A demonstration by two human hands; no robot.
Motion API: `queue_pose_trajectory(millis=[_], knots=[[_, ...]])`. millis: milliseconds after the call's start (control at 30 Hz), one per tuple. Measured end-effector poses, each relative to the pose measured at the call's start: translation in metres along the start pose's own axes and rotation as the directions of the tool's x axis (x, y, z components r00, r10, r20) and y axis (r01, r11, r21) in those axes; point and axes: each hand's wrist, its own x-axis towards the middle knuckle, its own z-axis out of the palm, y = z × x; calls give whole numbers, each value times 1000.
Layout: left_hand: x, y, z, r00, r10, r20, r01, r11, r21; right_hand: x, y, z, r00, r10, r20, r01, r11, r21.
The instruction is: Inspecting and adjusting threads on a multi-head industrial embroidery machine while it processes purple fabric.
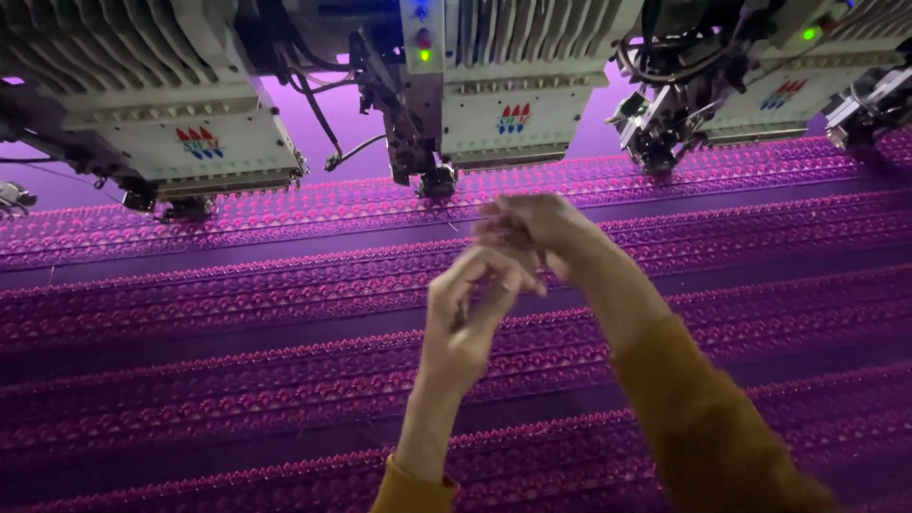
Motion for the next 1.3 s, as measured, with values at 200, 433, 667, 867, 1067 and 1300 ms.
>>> queue_pose_trajectory(millis=[200,433,667,867,1067,1300], knots=[[-10,-13,-5,995,-67,-69,58,991,-120,58,-17,6,986,144,-81,-81,848,524],[-14,-46,-18,982,-93,-164,82,994,-68,75,-8,28,958,46,-283,77,909,409],[-22,-64,-20,974,-133,-182,134,991,-9,109,33,32,890,-59,-452,210,933,293],[-29,-11,-52,823,-235,-517,444,835,326,-7,36,77,843,-472,-258,461,881,-105],[-74,16,-164,796,29,-605,508,511,693,-45,40,160,675,-737,43,525,439,-729],[-91,55,-291,786,47,-616,560,369,742,-29,-9,264,864,-478,159,370,388,-844]])
